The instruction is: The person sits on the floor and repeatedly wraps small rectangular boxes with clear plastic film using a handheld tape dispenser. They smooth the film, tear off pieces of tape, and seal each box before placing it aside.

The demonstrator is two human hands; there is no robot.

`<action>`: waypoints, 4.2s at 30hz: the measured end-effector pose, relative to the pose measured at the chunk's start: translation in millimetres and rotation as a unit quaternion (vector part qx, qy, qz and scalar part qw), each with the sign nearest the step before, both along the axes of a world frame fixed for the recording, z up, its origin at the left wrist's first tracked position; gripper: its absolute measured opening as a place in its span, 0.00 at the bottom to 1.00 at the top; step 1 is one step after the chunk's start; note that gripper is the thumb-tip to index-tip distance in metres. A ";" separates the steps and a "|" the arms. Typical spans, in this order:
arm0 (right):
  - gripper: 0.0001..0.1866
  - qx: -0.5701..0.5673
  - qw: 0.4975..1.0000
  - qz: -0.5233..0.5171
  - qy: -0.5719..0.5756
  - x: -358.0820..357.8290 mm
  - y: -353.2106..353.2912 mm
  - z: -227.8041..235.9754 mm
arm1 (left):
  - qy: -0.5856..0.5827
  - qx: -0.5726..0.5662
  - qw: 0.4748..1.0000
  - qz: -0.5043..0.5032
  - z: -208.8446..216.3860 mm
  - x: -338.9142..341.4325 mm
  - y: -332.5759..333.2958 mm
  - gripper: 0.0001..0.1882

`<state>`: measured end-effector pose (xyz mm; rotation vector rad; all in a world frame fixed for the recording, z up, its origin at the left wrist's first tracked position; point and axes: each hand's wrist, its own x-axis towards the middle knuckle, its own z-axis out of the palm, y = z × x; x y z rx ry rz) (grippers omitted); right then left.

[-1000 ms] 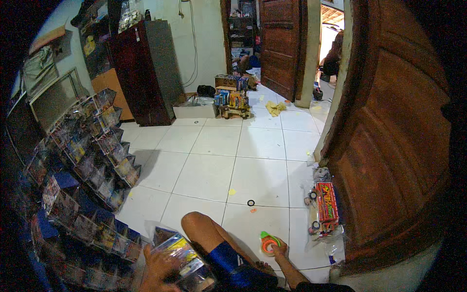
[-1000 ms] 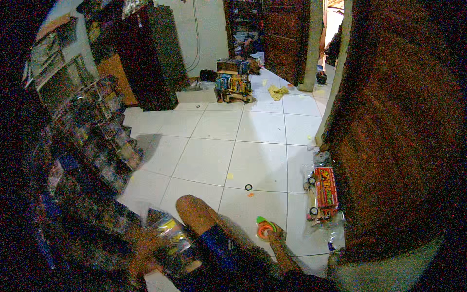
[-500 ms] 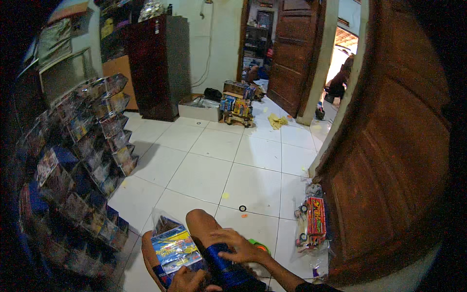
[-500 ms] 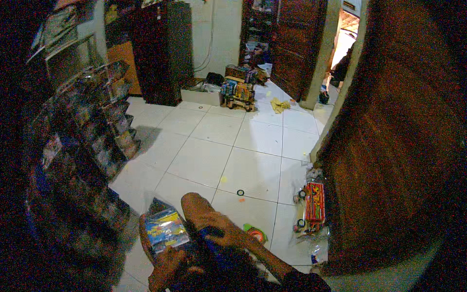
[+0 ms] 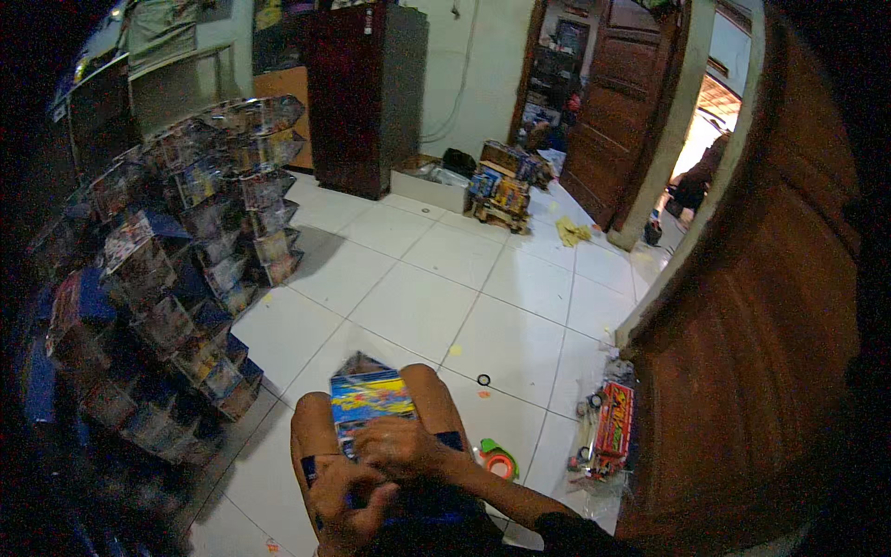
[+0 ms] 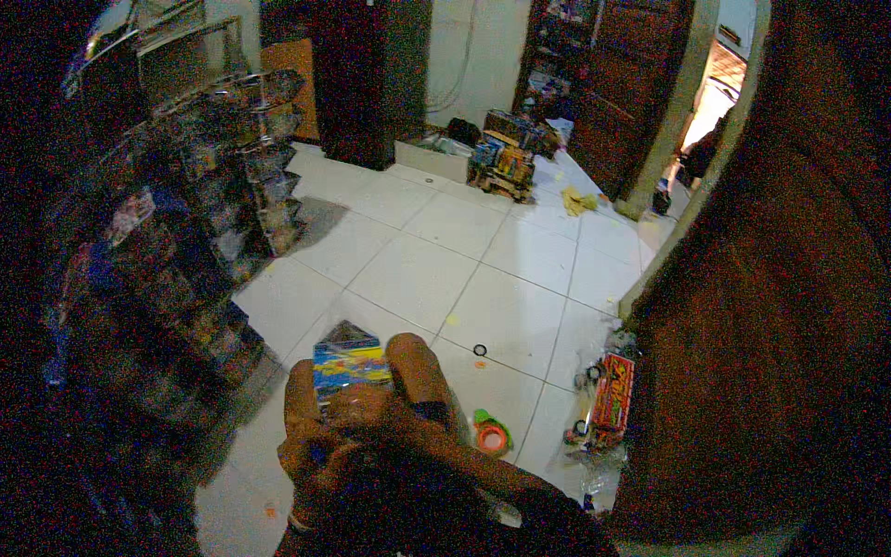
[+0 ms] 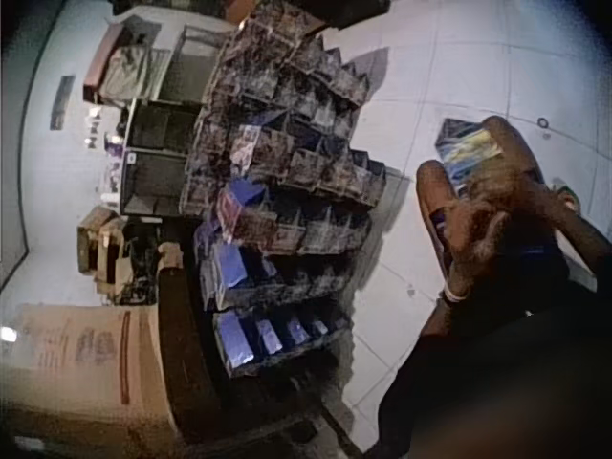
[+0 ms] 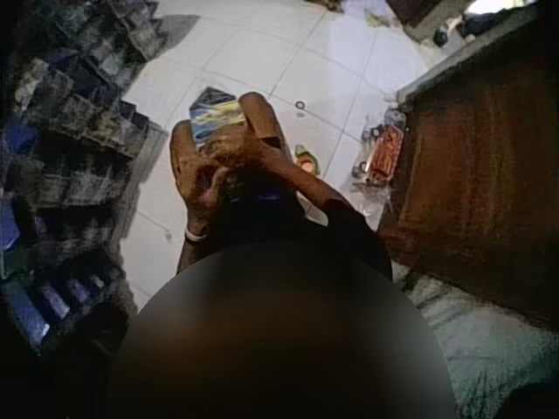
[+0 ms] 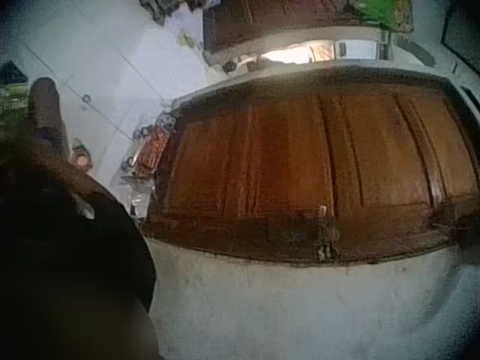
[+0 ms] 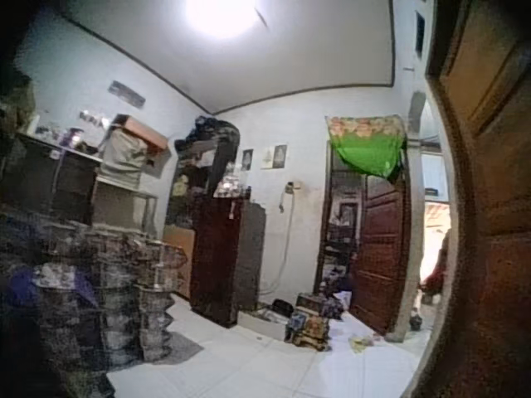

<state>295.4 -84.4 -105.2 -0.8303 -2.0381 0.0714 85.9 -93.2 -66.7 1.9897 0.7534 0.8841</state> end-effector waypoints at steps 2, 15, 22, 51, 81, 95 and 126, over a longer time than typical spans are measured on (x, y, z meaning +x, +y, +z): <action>0.07 0.003 0.998 -0.017 0.053 13.4 -4.4 24.6 | -0.081 0.040 0.984 0.154 -42.9 4.9 6.1 0.29; 0.34 0.025 0.837 -0.268 0.477 45.0 48.0 133.7 | 0.056 -0.152 0.974 0.160 -167.3 -39.7 21.9 0.12; 0.38 0.008 0.767 -0.387 0.512 118.4 120.4 39.8 | 0.147 0.093 0.973 0.151 -35.5 -117.1 96.6 0.15; 0.07 -0.187 0.923 -0.185 -0.280 -29.9 158.2 -154.8 | 0.370 0.277 0.861 0.213 -104.7 -118.0 141.5 0.26; 0.29 -0.251 0.515 -0.705 0.418 276.4 -128.7 -372.9 | 0.095 0.116 0.984 0.096 -218.9 2.1 189.8 0.12; 0.26 -0.325 0.843 -0.419 -0.084 -16.6 255.3 -51.7 | 0.144 0.189 0.963 0.127 -216.2 13.9 191.4 0.13; 0.19 -0.325 0.865 -0.348 -0.160 -34.1 225.7 -39.3 | 0.235 0.177 0.944 0.148 -208.7 21.2 260.6 0.09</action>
